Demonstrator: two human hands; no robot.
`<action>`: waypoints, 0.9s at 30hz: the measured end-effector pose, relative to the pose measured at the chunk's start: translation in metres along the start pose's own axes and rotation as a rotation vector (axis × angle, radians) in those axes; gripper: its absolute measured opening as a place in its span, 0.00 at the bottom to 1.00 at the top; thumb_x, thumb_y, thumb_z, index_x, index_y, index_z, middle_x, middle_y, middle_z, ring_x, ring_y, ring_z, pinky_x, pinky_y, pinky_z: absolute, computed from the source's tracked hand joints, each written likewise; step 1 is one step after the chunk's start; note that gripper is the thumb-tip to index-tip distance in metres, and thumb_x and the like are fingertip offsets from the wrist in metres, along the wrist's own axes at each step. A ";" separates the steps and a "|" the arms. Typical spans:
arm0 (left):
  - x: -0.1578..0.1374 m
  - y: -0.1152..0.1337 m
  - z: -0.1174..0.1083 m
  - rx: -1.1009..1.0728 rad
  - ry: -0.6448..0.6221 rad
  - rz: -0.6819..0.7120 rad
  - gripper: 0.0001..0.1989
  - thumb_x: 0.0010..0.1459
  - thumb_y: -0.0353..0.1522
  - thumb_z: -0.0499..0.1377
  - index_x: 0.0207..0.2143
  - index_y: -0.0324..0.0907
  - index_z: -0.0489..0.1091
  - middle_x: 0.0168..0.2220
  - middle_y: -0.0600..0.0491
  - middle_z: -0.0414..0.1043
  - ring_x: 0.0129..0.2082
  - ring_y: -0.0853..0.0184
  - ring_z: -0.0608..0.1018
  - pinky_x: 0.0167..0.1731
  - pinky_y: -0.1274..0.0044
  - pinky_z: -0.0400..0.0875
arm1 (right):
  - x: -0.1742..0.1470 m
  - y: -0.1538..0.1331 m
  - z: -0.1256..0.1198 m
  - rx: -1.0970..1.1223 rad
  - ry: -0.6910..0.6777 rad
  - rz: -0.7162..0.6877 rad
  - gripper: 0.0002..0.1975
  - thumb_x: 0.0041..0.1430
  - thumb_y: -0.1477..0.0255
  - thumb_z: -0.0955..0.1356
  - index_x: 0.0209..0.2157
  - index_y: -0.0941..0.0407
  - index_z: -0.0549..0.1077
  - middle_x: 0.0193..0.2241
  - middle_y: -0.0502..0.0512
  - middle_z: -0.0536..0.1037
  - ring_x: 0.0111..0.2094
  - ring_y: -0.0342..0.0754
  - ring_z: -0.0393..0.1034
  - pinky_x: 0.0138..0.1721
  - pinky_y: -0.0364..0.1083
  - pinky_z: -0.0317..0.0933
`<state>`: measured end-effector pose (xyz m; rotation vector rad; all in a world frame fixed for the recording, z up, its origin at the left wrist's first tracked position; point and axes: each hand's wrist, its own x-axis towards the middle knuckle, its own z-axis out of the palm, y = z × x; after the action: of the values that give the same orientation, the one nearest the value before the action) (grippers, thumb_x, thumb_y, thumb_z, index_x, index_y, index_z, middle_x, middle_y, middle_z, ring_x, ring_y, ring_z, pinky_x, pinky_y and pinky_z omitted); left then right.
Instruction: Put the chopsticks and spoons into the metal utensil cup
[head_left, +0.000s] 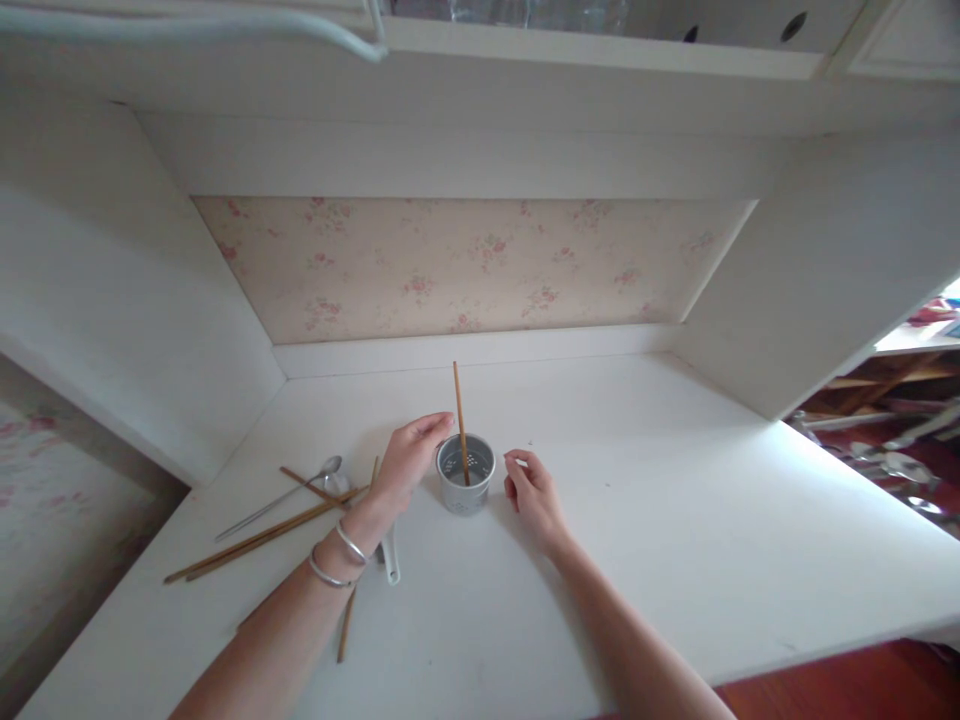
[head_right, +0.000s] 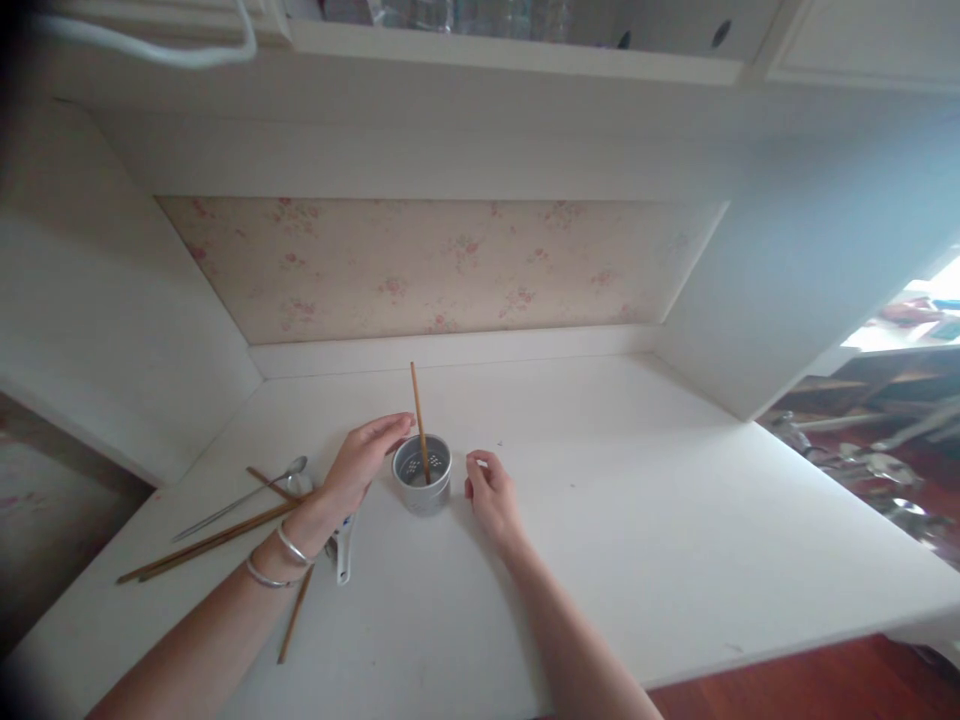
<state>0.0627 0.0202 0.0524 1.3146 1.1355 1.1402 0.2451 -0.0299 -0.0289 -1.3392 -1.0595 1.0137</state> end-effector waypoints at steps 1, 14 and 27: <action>-0.003 0.000 -0.003 0.000 0.034 0.010 0.19 0.52 0.44 0.61 0.41 0.41 0.75 0.42 0.49 0.77 0.42 0.64 0.76 0.44 0.74 0.67 | 0.000 0.000 0.000 0.002 0.000 0.002 0.20 0.58 0.53 0.63 0.39 0.56 0.69 0.15 0.42 0.64 0.15 0.38 0.53 0.16 0.37 0.48; -0.102 0.001 -0.020 0.205 -0.433 -0.095 0.15 0.57 0.43 0.56 0.31 0.40 0.70 0.20 0.60 0.59 0.21 0.75 0.60 0.21 0.82 0.53 | 0.000 0.001 -0.002 0.047 0.108 -0.025 0.18 0.57 0.55 0.65 0.39 0.55 0.68 0.14 0.41 0.62 0.15 0.38 0.51 0.15 0.37 0.45; -0.122 -0.042 -0.003 0.481 -0.688 -0.065 0.18 0.55 0.44 0.54 0.29 0.39 0.74 0.25 0.53 0.73 0.26 0.68 0.71 0.26 0.78 0.60 | -0.068 -0.046 0.019 -0.133 0.278 -0.437 0.07 0.62 0.67 0.65 0.39 0.54 0.71 0.16 0.44 0.65 0.18 0.41 0.58 0.20 0.41 0.52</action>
<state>0.0449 -0.0993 0.0059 1.8294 0.9360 0.2977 0.2091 -0.0911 0.0159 -1.2372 -1.1523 0.4271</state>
